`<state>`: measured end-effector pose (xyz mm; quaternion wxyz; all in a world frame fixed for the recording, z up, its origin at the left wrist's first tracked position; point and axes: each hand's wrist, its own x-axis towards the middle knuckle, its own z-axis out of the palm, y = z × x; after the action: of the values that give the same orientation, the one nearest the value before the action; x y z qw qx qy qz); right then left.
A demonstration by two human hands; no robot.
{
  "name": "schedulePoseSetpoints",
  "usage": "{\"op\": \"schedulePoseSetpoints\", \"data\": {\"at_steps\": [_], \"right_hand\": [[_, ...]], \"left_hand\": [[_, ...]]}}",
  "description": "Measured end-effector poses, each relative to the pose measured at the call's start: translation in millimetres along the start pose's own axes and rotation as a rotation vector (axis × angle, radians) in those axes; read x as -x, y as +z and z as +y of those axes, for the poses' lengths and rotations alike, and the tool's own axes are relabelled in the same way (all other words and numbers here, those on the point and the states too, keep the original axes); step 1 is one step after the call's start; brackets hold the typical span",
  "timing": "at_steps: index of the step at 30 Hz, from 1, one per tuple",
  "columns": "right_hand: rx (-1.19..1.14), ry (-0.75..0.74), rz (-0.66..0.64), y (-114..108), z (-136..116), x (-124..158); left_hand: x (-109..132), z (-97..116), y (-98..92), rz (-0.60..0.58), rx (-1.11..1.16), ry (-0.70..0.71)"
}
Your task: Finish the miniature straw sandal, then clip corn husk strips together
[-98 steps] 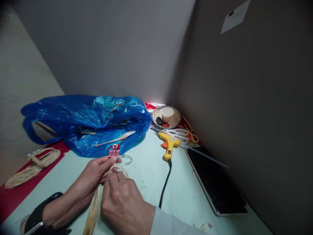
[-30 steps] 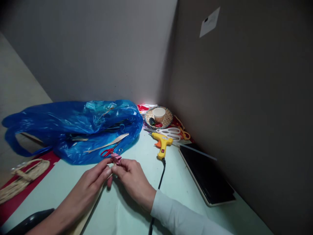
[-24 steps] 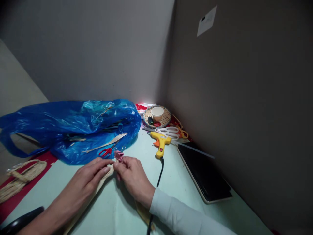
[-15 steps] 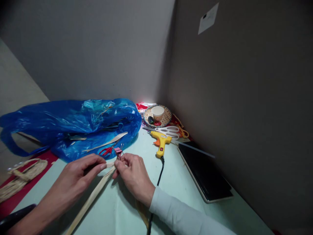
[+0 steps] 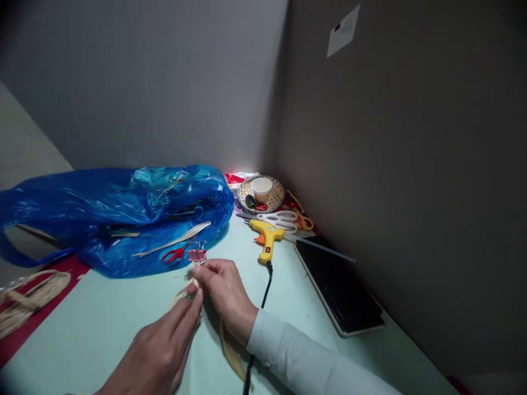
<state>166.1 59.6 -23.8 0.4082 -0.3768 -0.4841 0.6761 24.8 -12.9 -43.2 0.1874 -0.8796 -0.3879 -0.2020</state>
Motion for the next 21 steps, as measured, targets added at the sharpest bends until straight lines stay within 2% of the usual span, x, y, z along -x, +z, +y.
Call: {"op": "schedulePoseSetpoints", "data": {"at_steps": [3, 4, 6, 7, 9, 12, 17, 21], "right_hand": [[0.020, -0.060, 0.043, -2, 0, -1], [0.027, -0.085, 0.048, -2, 0, 0], [0.032, -0.123, 0.036, 1, 0, 2], [0.031, -0.133, 0.020, 3, 0, 3], [0.026, -0.140, -0.028, 8, 1, 7], [0.025, -0.129, -0.110, 13, 0, 13], [0.042, -0.080, -0.221, 16, -4, 20], [0.186, -0.099, -0.164, 18, -1, 24]], "left_hand": [[-17, -10, -20.6, -0.215, 0.558, -0.304], [-23, -17, -26.9, -0.186, 0.698, -0.507], [-34, -31, -34.2, -0.054, 0.947, -0.912], [-38, -37, -34.9, -0.039, 1.021, -0.981], [-42, -44, -32.5, -0.067, 1.198, -1.051], [-42, -45, -27.8, -0.097, 1.457, -1.142], [-37, -36, -28.5, 0.138, 1.627, -1.314], [-34, -32, -26.7, 0.236, 1.675, -1.377]]}}
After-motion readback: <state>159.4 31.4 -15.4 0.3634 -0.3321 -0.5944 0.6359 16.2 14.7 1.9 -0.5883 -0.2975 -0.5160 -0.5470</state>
